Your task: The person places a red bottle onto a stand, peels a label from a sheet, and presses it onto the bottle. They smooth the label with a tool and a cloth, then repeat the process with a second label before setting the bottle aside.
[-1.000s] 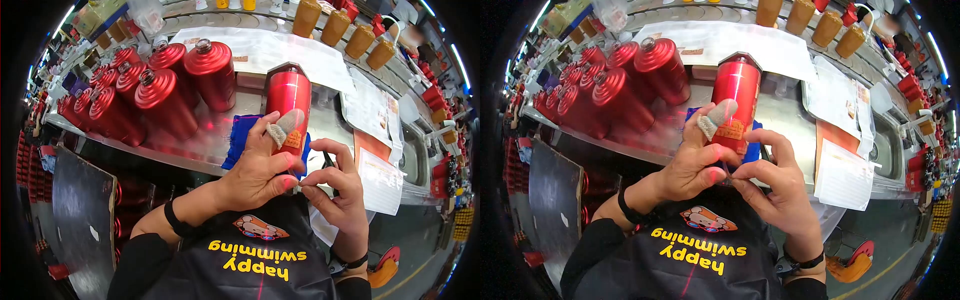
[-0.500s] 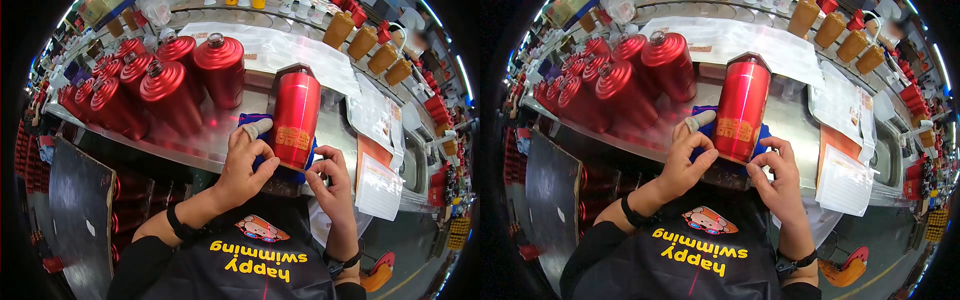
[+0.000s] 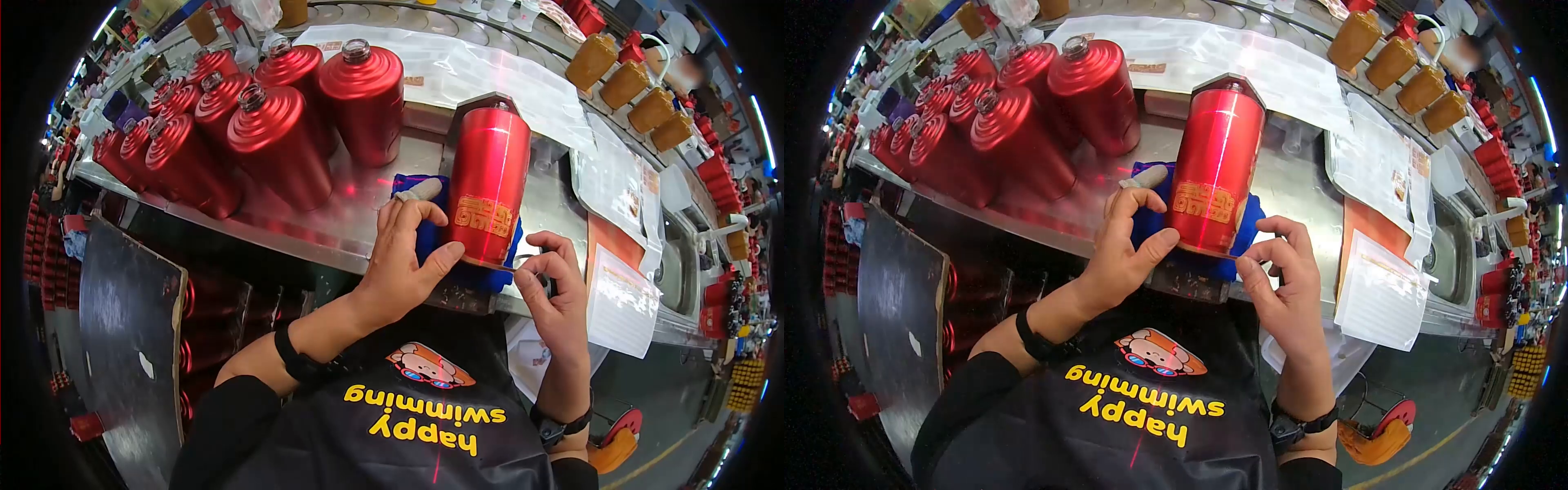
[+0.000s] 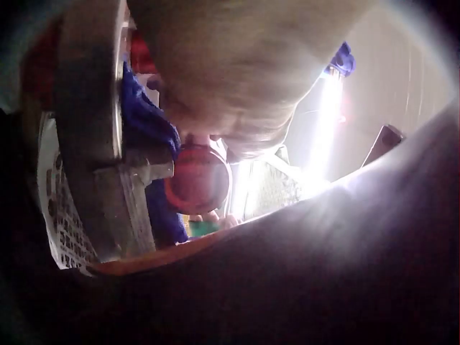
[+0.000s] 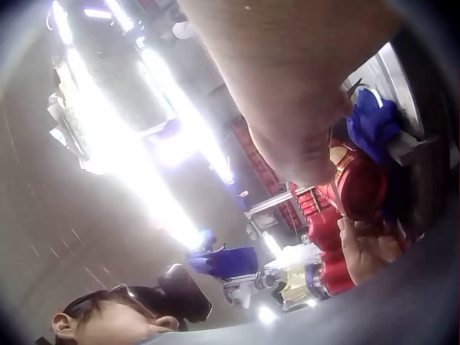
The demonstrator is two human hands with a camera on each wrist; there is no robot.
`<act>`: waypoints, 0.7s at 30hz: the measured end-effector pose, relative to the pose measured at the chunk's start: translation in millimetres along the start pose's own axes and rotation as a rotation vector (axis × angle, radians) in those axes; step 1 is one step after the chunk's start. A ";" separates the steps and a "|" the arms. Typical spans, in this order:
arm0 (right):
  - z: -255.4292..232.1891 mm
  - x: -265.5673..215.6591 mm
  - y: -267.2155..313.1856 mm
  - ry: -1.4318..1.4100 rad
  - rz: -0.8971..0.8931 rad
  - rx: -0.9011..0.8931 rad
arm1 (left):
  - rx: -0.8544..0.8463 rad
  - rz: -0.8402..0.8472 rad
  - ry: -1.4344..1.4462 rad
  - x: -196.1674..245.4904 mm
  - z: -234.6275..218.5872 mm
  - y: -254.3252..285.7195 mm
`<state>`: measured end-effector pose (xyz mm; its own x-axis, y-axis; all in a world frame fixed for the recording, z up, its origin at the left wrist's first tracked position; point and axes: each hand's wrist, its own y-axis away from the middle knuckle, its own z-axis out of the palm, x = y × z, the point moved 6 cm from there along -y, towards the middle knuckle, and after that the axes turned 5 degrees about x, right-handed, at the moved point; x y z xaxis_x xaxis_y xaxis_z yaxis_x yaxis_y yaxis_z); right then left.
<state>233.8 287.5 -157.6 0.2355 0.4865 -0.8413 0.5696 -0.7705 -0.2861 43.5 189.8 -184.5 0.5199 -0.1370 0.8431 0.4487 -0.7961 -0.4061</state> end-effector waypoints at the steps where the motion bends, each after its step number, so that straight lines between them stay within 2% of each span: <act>1: -1.1 -0.3 0.1 -0.004 0.002 0.002 | 0.006 0.020 -0.017 0.3 1.1 -0.3; 13: -5.1 6.6 1.2 -0.014 0.014 -0.008 | -0.007 0.009 -0.016 4.2 7.6 -2.6; 21: -3.8 10.4 1.1 -0.041 0.039 -0.018 | -0.040 -0.030 0.074 -10.4 8.5 0.2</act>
<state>239.8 293.2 -164.9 0.2255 0.4391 -0.8697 0.5752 -0.7805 -0.2450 44.3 196.1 -196.4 0.4507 -0.1544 0.8792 0.4332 -0.8233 -0.3667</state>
